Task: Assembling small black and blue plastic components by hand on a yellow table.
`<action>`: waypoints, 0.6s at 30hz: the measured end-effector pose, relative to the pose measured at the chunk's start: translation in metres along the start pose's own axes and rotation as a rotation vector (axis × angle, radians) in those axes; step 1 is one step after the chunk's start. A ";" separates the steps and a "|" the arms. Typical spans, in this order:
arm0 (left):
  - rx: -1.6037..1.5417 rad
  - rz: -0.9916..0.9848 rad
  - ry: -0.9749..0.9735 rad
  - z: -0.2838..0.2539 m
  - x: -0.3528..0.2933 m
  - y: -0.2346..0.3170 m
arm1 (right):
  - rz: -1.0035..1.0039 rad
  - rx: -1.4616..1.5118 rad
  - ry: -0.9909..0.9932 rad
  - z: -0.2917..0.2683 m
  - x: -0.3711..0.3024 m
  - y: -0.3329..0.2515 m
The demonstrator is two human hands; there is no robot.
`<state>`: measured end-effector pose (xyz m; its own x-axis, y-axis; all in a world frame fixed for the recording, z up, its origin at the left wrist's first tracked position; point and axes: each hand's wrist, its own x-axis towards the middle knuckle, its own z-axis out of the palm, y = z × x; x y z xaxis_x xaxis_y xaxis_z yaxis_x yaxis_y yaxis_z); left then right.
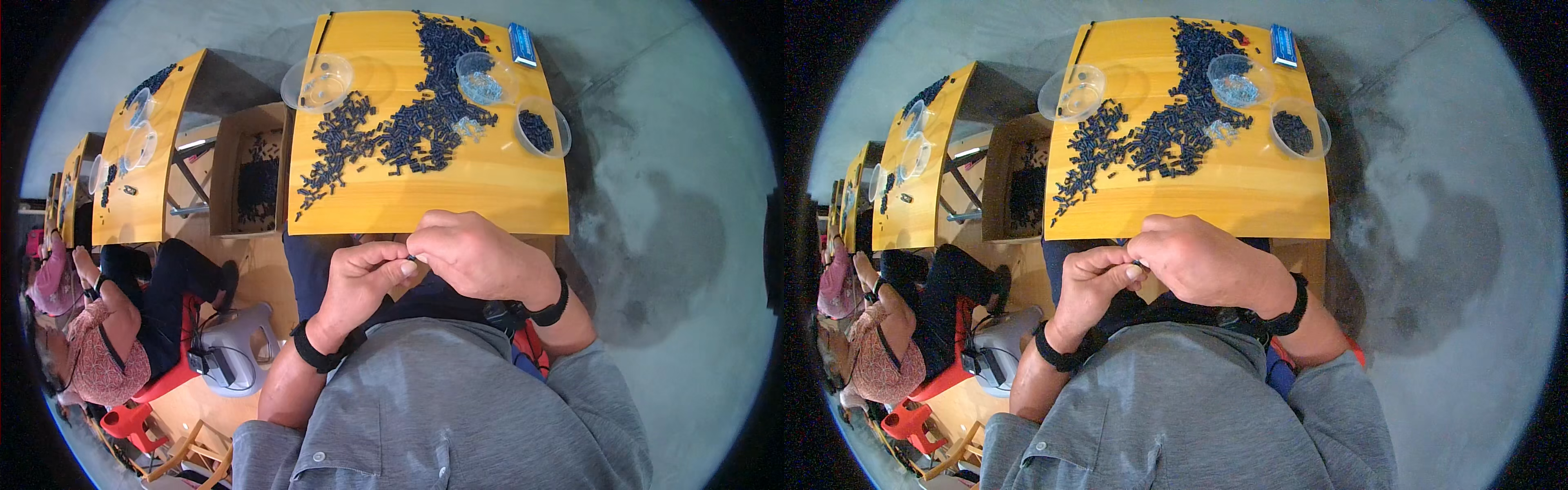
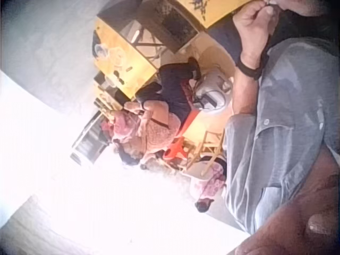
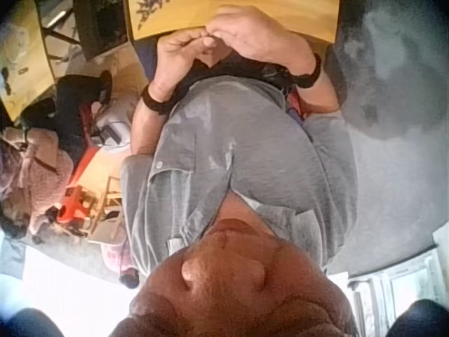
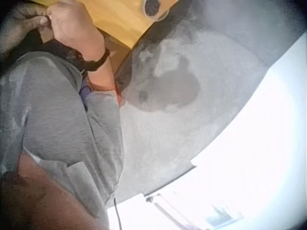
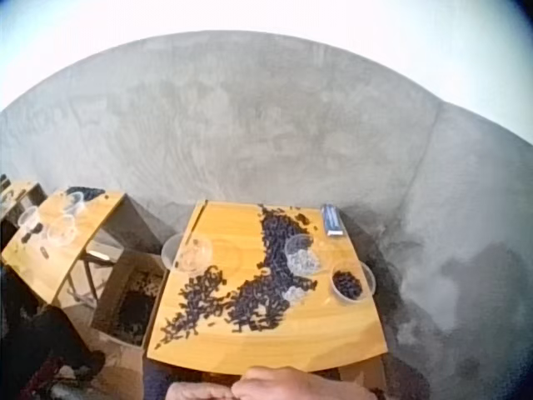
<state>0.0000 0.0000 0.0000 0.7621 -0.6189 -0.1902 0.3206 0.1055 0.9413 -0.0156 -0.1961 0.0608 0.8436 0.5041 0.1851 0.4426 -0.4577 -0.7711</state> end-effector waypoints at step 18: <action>-0.056 0.031 0.056 -0.004 0.004 -0.002 | 0.052 0.131 0.203 0.020 0.001 0.009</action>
<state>0.0050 0.0003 -0.0035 0.8020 -0.5701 -0.1782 0.3265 0.1685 0.9301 -0.0171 -0.1852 0.0424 0.9139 0.3187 0.2513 0.3648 -0.3737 -0.8528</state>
